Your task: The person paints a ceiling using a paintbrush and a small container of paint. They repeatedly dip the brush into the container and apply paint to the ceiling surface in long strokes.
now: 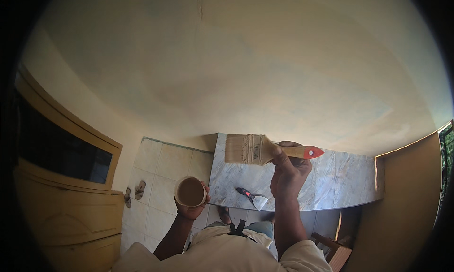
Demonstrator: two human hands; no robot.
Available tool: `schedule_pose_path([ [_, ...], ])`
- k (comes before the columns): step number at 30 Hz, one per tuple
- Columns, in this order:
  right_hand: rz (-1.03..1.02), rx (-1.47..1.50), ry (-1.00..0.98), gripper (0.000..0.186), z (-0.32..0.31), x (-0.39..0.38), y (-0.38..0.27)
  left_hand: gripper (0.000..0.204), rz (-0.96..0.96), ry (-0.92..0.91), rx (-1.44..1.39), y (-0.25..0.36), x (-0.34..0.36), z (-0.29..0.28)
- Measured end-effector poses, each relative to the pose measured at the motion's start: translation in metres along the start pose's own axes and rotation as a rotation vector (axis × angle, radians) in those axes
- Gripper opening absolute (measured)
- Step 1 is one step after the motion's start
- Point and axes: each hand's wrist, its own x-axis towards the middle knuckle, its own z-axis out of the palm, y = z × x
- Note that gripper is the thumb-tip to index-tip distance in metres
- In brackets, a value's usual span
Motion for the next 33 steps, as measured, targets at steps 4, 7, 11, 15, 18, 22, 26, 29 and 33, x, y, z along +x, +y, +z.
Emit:
schedule_pose_path([
  [4,-0.001,-0.076,-0.139,0.021,0.017,-0.035,-0.022,0.059,0.015,0.126,-0.051,-0.009,0.022,-0.003],
  [7,-0.107,-0.265,-0.276,0.022,0.018,-0.049,-0.033,0.057,-0.068,0.084,-0.057,-0.021,0.037,0.034],
  [11,-0.288,-0.391,-0.488,0.021,0.007,-0.057,-0.037,0.057,-0.123,0.081,-0.005,-0.038,0.049,0.040],
  [15,-0.347,-0.462,-0.554,0.019,0.006,-0.059,-0.044,0.051,-0.135,-0.010,-0.029,-0.047,0.052,0.056],
  [18,-0.509,-0.558,-0.581,0.021,0.005,-0.056,-0.041,0.048,-0.159,0.001,-0.050,-0.052,0.055,0.063],
  [22,-0.506,-0.605,-0.540,0.024,-0.005,-0.063,-0.045,0.047,-0.205,-0.086,-0.083,-0.062,0.061,0.068],
  [26,-0.420,-0.621,-0.560,0.022,0.000,-0.066,-0.039,0.047,-0.188,-0.097,-0.089,-0.065,0.062,0.069],
  [29,-0.404,-0.734,-0.647,0.021,0.005,-0.059,-0.036,0.046,-0.178,-0.127,-0.115,-0.065,0.061,0.068],
  [33,-0.419,-0.844,-0.748,0.018,0.009,-0.054,-0.027,0.044,-0.175,-0.103,-0.109,-0.066,0.059,0.073],
])
